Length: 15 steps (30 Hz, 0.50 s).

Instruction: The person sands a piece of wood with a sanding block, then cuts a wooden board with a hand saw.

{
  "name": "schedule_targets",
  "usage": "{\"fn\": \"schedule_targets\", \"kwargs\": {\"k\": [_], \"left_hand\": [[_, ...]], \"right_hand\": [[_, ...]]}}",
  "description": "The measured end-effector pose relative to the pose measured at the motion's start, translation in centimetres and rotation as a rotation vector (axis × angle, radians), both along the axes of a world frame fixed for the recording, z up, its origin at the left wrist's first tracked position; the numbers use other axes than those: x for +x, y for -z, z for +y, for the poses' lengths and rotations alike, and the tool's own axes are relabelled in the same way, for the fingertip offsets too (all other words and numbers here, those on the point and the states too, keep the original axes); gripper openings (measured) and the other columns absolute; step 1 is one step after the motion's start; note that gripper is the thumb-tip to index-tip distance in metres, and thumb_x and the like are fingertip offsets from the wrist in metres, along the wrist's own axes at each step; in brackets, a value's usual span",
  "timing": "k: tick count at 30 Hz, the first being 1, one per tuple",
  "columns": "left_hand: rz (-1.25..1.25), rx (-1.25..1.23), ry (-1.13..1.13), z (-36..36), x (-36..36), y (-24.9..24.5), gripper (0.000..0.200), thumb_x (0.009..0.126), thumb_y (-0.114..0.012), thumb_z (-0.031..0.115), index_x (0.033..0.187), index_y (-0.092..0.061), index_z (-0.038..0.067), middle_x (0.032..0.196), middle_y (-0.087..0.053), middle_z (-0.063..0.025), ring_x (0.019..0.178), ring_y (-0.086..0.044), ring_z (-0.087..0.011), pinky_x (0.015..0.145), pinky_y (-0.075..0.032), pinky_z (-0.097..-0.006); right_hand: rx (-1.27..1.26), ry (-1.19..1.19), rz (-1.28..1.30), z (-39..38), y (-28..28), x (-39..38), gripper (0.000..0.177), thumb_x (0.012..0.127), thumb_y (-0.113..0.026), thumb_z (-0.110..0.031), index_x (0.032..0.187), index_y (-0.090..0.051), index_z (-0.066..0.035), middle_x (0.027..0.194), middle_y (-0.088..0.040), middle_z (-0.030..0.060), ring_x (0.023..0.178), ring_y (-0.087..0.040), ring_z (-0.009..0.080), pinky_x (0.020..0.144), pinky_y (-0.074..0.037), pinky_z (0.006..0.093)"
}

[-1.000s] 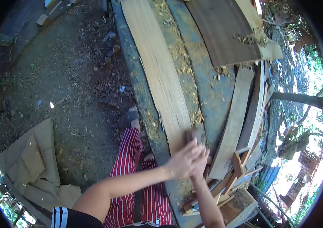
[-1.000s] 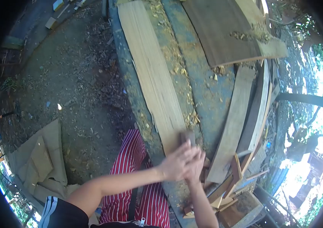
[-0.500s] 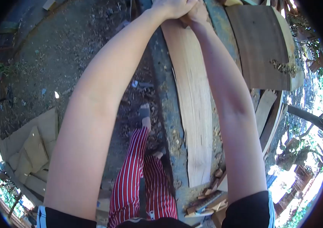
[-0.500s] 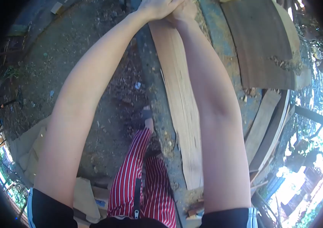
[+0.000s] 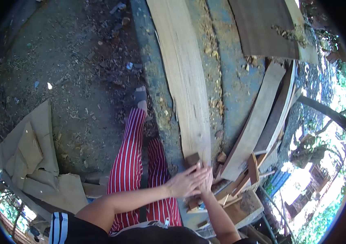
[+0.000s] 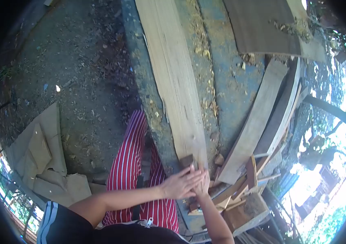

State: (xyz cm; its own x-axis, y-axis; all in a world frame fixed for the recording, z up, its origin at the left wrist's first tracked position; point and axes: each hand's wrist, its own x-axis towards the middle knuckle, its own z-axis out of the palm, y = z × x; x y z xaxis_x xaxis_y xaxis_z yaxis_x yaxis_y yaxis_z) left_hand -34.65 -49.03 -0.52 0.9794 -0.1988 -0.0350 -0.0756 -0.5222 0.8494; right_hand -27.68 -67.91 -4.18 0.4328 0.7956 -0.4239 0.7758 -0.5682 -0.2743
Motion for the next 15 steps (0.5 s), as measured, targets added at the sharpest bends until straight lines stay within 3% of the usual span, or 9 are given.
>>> {"fn": "schedule_targets", "kwargs": {"k": [2, 5, 8, 10, 11, 12, 13, 14, 15], "left_hand": [[0.018, 0.003, -0.021, 1.3, 0.9, 0.3, 0.076, 0.093, -0.046, 0.055, 0.145, -0.037, -0.001, 0.157, -0.028, -0.0131, 0.147, -0.019, -0.0264, 0.122, -0.011, -0.0467], [-0.118, 0.082, -0.295, 7.7, 5.1, 2.0, 0.068, 0.095, -0.043, 0.05, 0.141, -0.043, 0.0, 0.154, -0.033, -0.0143, 0.146, -0.022, -0.0317, 0.12, -0.017, -0.0502], [-0.315, 0.117, -0.587, 20.3, 12.2, 3.3, 0.056, 0.096, -0.045, 0.04, 0.138, -0.049, 0.002, 0.149, -0.041, -0.0134, 0.142, -0.03, -0.0375, 0.118, -0.022, -0.052], [-0.387, 0.365, -0.647, 29.9, 16.8, 3.2, 0.053, 0.094, -0.051, 0.035, 0.136, -0.052, 0.003, 0.149, -0.042, -0.0135, 0.143, -0.03, -0.0371, 0.118, -0.025, -0.0488], [-0.436, 0.431, -0.691, 34.4, 19.1, 3.5, 0.049, 0.092, -0.053, 0.028, 0.134, -0.053, 0.002, 0.146, -0.045, -0.0165, 0.143, -0.031, -0.0361, 0.118, -0.026, -0.0466], [-0.537, 0.436, -0.755, 38.8, 21.4, 3.7, 0.041, 0.095, -0.05, 0.028, 0.129, -0.057, 0.007, 0.138, -0.051, -0.0165, 0.136, -0.04, -0.0355, 0.114, -0.031, -0.0453], [-0.268, 0.358, -0.657, 43.6, 23.3, 1.8, 0.033, 0.096, -0.049, 0.028, 0.118, -0.059, 0.006, 0.118, -0.057, -0.0174, 0.121, -0.051, -0.0343, 0.104, -0.038, -0.0457], [-0.616, 0.415, -0.654, 47.4, 25.5, 3.1, 0.018, 0.092, -0.053, 0.024, 0.097, -0.054, 0.007, 0.101, -0.056, -0.0149, 0.098, -0.054, -0.0287, 0.086, -0.046, -0.0455], [-0.612, 0.455, -0.61, 50.7, 26.8, 3.4, 0.03, 0.092, -0.052, 0.028, 0.11, -0.057, 0.005, 0.115, -0.057, -0.0183, 0.113, -0.053, -0.0321, 0.096, -0.045, -0.0452]], "right_hand": [[0.197, 0.065, -0.016, 3.3, 0.3, 1.5, 0.063, 0.093, -0.05, -0.033, 0.151, -0.03, -0.019, 0.137, -0.045, 0.023, 0.113, -0.051, 0.0394, 0.082, -0.046, 0.0502], [0.177, 0.129, 0.029, 15.2, 0.0, 6.4, 0.059, 0.094, -0.047, -0.03, 0.15, -0.033, -0.017, 0.135, -0.047, 0.0212, 0.114, -0.051, 0.0391, 0.086, -0.045, 0.0483], [0.507, 0.065, 0.023, 30.8, -1.2, 13.8, 0.054, 0.095, -0.045, -0.025, 0.148, -0.039, -0.012, 0.139, -0.047, 0.0187, 0.124, -0.046, 0.0369, 0.102, -0.038, 0.0476], [0.748, -0.035, -0.018, 40.3, -1.0, 18.3, 0.054, 0.095, -0.044, -0.023, 0.146, -0.04, -0.009, 0.147, -0.043, 0.0159, 0.134, -0.04, 0.0345, 0.113, -0.029, 0.0458], [0.708, -0.019, -0.066, 45.0, 1.3, 20.9, 0.053, 0.095, -0.045, -0.024, 0.145, -0.041, -0.008, 0.149, -0.041, 0.0149, 0.138, -0.035, 0.0327, 0.116, -0.024, 0.0454], [0.888, -0.125, -0.216, 50.1, 1.7, 23.2, 0.053, 0.094, -0.047, -0.025, 0.144, -0.043, -0.008, 0.144, -0.046, 0.0163, 0.136, -0.037, 0.0336, 0.115, -0.024, 0.0463], [1.061, -0.127, -0.296, 54.9, 3.5, 25.4, 0.049, 0.093, -0.049, -0.025, 0.139, -0.048, -0.009, 0.136, -0.052, 0.0159, 0.132, -0.041, 0.0324, 0.113, -0.026, 0.047], [0.968, -0.198, -0.355, 58.4, 2.7, 27.4, 0.043, 0.092, -0.05, -0.024, 0.132, -0.053, -0.009, 0.132, -0.055, 0.0145, 0.126, -0.046, 0.0323, 0.109, -0.031, 0.0483], [1.006, -0.189, -0.469, 62.7, 5.9, 29.9, 0.039, 0.089, -0.052, -0.022, 0.125, -0.056, -0.008, 0.126, -0.058, 0.0139, 0.123, -0.049, 0.0328, 0.106, -0.034, 0.0494]]}}
